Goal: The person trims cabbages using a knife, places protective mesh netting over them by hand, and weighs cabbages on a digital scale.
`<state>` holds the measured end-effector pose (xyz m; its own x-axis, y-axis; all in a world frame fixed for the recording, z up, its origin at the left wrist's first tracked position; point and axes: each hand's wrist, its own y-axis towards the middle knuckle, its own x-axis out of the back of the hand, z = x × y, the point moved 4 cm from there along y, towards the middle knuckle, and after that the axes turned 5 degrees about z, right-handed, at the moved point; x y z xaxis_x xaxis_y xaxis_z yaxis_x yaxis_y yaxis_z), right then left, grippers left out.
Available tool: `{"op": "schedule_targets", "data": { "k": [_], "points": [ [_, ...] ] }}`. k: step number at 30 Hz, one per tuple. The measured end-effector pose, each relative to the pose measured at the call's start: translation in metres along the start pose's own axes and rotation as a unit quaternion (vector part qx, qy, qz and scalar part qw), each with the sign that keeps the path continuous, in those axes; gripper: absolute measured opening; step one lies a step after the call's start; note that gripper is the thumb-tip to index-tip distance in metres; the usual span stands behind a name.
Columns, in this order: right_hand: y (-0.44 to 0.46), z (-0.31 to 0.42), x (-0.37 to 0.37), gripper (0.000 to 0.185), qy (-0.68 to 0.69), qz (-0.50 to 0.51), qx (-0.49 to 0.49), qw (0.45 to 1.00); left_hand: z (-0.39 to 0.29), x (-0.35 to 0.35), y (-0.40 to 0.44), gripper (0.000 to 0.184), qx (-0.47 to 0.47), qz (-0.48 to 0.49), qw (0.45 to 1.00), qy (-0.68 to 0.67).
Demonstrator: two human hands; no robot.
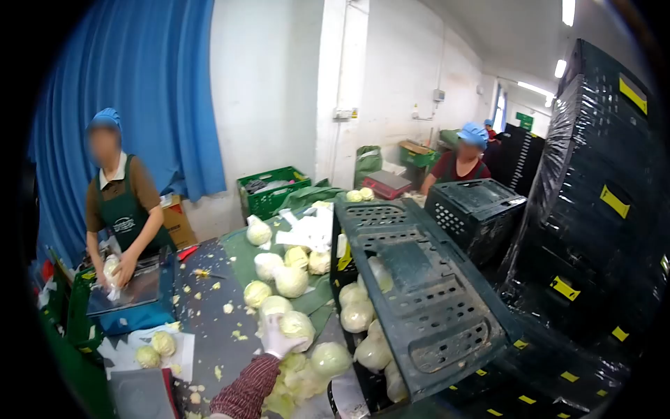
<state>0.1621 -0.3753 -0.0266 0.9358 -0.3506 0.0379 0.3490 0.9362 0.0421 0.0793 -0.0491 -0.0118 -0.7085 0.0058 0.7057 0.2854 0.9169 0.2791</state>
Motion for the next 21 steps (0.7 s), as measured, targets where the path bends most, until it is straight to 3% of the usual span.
{"op": "schedule_targets", "data": {
  "k": [1,3,4,5,7,8,13,15,16,20,21],
  "points": [
    [0.000,-0.010,-0.003,0.055,-0.040,0.008,0.023,0.999,0.007,0.019,-0.017,0.087,0.012,-0.003,1.000,0.010],
    [0.008,-0.025,-0.012,0.048,-0.096,0.055,-0.017,0.994,0.038,0.062,-0.058,0.077,0.039,-0.089,0.983,-0.156],
    [0.010,-0.026,-0.020,0.043,-0.116,0.033,0.019,0.992,0.072,0.061,-0.082,0.071,0.036,-0.063,0.958,-0.278],
    [0.012,-0.022,-0.029,0.039,-0.136,0.013,0.055,0.989,0.079,0.077,-0.111,0.071,0.056,-0.073,0.959,-0.266],
    [0.022,-0.020,-0.042,0.042,-0.197,0.127,-0.010,0.972,0.094,0.092,-0.178,0.072,0.189,-0.049,0.840,-0.506],
    [0.021,-0.008,-0.054,0.035,-0.245,0.130,0.054,0.959,0.104,0.093,-0.208,0.071,0.209,-0.054,0.825,-0.523],
    [0.008,-0.012,-0.099,0.036,-0.296,0.258,0.048,0.918,0.106,0.096,-0.306,0.072,0.336,-0.111,0.801,-0.482],
    [-0.001,-0.018,-0.115,0.035,-0.331,0.276,0.066,0.900,0.116,0.091,-0.332,0.076,0.423,-0.113,0.852,-0.289],
    [-0.004,-0.023,-0.123,0.035,-0.337,0.295,0.055,0.893,0.118,0.090,-0.334,0.080,0.385,-0.125,0.894,-0.190],
    [-0.009,-0.042,-0.143,0.037,-0.342,0.332,0.018,0.879,0.122,0.078,-0.338,0.082,0.425,-0.139,0.851,-0.276],
    [-0.009,-0.044,-0.145,0.037,-0.348,0.333,0.001,0.877,0.109,0.094,-0.331,0.087,0.362,-0.130,0.912,-0.146]
  ]
}}
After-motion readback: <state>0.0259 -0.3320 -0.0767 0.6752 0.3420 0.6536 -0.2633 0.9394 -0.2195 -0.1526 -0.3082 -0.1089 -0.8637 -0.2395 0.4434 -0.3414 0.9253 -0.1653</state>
